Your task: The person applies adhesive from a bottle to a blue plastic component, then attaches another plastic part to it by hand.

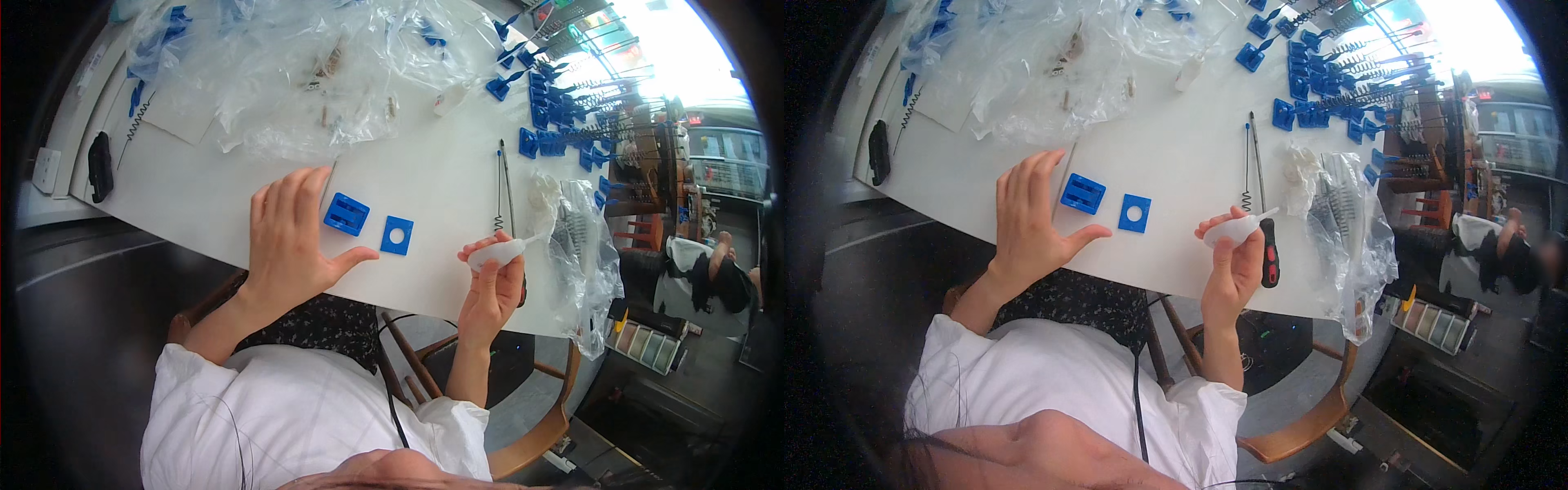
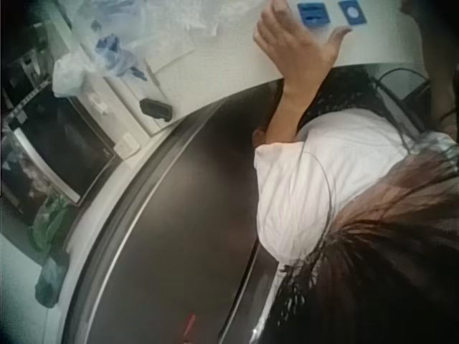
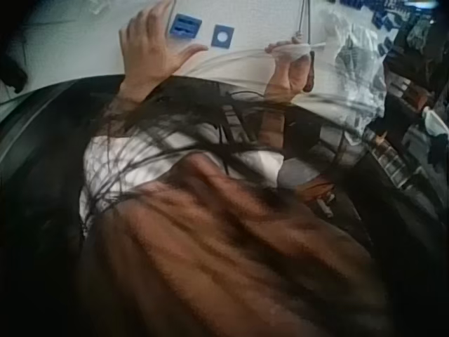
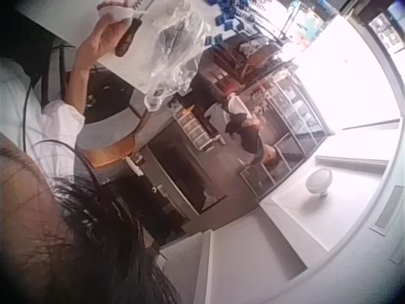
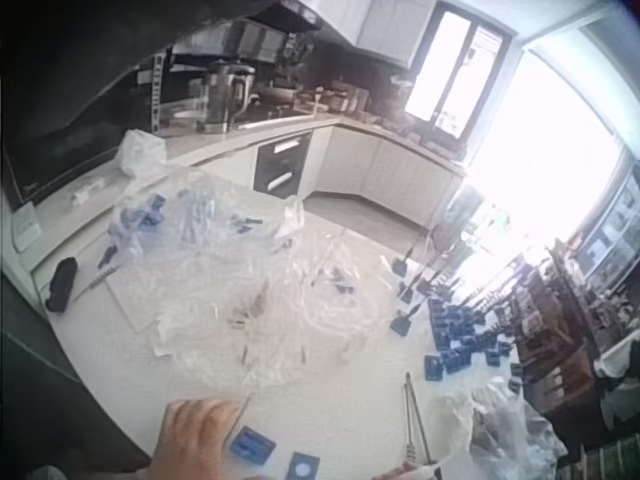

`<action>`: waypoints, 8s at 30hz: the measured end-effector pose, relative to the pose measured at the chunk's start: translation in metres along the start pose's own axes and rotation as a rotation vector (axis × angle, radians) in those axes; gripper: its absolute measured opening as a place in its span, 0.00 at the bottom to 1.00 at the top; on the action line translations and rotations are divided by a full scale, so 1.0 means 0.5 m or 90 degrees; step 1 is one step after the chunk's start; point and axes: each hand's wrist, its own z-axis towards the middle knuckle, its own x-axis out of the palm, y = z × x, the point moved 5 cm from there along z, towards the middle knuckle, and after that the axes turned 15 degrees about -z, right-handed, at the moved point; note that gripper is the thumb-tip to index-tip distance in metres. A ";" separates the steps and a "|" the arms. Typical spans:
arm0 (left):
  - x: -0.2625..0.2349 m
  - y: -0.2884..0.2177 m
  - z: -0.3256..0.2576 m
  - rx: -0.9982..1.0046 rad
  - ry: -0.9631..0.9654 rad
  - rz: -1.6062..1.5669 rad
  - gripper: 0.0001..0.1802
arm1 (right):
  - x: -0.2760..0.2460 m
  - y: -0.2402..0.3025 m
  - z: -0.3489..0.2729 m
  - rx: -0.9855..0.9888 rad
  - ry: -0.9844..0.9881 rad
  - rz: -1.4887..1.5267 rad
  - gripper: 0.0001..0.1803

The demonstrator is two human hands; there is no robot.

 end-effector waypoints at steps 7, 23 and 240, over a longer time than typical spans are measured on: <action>0.010 0.006 0.011 0.012 0.060 -0.013 0.35 | 0.002 -0.019 -0.017 -0.033 0.013 -0.011 0.19; 0.064 -0.075 0.048 0.110 0.234 -0.051 0.37 | -0.005 -0.020 -0.026 -0.074 -0.035 0.070 0.20; 0.073 -0.121 -0.103 -0.602 0.302 -1.598 0.24 | 0.143 0.097 0.044 0.256 0.270 0.382 0.15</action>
